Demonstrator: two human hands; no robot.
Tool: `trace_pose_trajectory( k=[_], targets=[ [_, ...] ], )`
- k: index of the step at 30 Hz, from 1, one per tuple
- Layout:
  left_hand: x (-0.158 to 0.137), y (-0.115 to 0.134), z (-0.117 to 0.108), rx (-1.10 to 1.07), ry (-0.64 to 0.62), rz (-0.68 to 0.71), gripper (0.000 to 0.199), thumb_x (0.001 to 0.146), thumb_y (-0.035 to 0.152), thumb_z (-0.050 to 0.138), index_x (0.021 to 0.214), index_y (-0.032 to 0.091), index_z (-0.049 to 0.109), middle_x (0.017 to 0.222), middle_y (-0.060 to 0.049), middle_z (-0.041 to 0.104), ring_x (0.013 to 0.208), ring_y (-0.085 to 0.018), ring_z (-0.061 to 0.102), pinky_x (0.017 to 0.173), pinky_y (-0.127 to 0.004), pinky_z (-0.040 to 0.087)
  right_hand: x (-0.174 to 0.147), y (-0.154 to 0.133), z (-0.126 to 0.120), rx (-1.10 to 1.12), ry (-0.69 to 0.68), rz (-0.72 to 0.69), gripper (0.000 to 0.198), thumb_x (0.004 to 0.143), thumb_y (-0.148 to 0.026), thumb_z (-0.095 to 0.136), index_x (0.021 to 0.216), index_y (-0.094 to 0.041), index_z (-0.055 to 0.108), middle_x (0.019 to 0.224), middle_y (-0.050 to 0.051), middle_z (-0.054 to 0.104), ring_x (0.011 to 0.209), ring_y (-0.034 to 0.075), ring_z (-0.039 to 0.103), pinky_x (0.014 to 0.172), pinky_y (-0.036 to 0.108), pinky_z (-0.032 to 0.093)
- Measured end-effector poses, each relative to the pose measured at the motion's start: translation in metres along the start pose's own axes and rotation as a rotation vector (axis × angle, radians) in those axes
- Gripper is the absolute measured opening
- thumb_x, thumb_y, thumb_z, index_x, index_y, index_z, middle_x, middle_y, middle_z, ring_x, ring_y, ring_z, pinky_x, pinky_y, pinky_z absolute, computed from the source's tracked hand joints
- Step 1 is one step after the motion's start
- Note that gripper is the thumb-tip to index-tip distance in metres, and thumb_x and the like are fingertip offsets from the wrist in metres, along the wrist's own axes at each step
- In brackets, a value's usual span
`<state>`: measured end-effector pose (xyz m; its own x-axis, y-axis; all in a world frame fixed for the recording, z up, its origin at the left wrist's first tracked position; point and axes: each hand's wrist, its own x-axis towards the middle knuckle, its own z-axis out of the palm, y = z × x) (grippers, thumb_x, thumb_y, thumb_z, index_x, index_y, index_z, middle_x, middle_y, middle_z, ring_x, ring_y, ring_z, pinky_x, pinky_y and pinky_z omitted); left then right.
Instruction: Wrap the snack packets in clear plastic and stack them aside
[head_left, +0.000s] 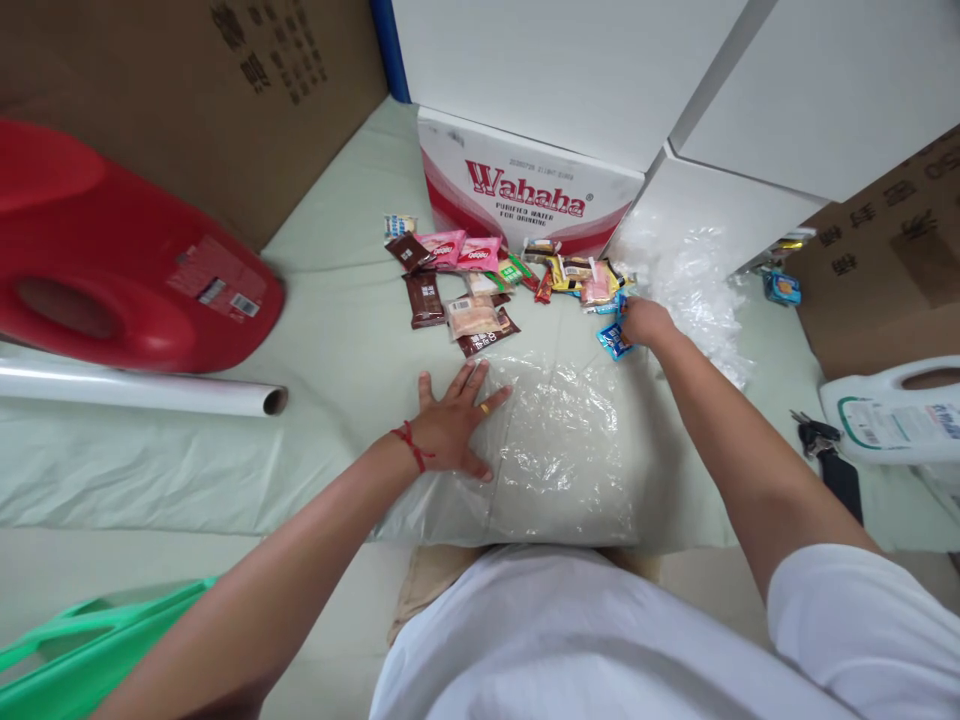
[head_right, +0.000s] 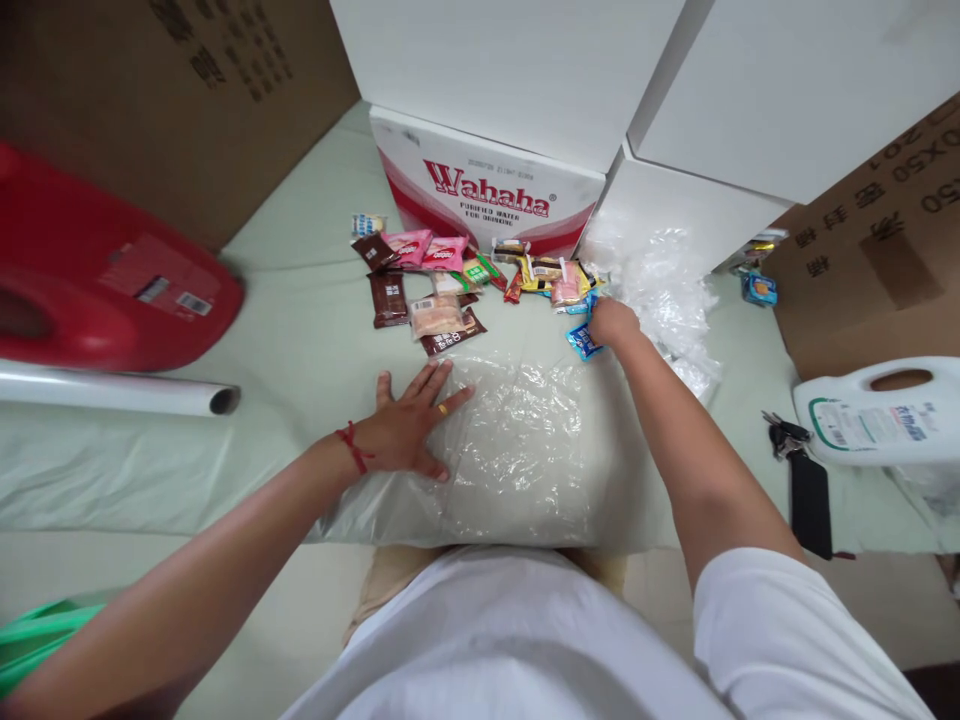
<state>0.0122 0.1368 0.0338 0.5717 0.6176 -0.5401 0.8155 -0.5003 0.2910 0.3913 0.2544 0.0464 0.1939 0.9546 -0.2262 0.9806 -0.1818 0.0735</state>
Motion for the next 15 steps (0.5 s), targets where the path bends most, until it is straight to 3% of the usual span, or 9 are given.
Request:
trace_pose_trajectory(
  k=[3, 7, 11, 15],
  targets=[
    [0.000, 0.001, 0.000, 0.006, -0.002, -0.004, 0.139, 0.061, 0.071, 0.088, 0.170, 0.038, 0.008, 0.174, -0.014, -0.026, 0.161, -0.052, -0.018, 0.111, -0.091, -0.005, -0.023, 0.004, 0.004, -0.027, -0.051, -0.035, 0.057, 0.080, -0.022, 0.068, 0.136, -0.016, 0.066, 0.130, 0.019, 0.073, 0.112, 0.035, 0.072, 0.088, 0.036, 0.054],
    [0.002, 0.001, -0.002, 0.035, -0.030, -0.003, 0.141, 0.062, 0.068, 0.089, 0.170, 0.038, 0.004, 0.173, -0.014, -0.029, 0.161, -0.051, -0.020, 0.110, -0.092, -0.003, -0.045, 0.017, -0.001, -0.018, -0.080, -0.246, 0.072, 0.082, -0.014, 0.061, 0.154, -0.021, 0.054, 0.162, 0.011, 0.052, 0.135, 0.031, 0.061, 0.103, 0.034, 0.050],
    [0.002, 0.002, -0.006, 0.055, -0.058, -0.011, 0.143, 0.060, 0.066, 0.091, 0.170, 0.037, 0.004, 0.173, -0.015, -0.029, 0.160, -0.053, -0.020, 0.110, -0.093, -0.001, -0.040, 0.022, -0.010, -0.097, -0.184, -0.447, 0.082, 0.079, -0.014, 0.066, 0.158, -0.030, 0.050, 0.173, 0.007, 0.036, 0.118, 0.029, 0.069, 0.094, 0.034, 0.052],
    [0.001, 0.002, -0.006, 0.047, -0.066, -0.020, 0.142, 0.062, 0.064, 0.091, 0.169, 0.039, 0.003, 0.173, -0.014, -0.028, 0.161, -0.050, -0.020, 0.111, -0.092, -0.001, -0.038, 0.018, -0.013, -0.121, -0.204, -0.503, 0.070, 0.078, -0.013, 0.071, 0.146, -0.029, 0.062, 0.165, 0.009, 0.045, 0.117, 0.028, 0.068, 0.090, 0.032, 0.051]
  ],
)
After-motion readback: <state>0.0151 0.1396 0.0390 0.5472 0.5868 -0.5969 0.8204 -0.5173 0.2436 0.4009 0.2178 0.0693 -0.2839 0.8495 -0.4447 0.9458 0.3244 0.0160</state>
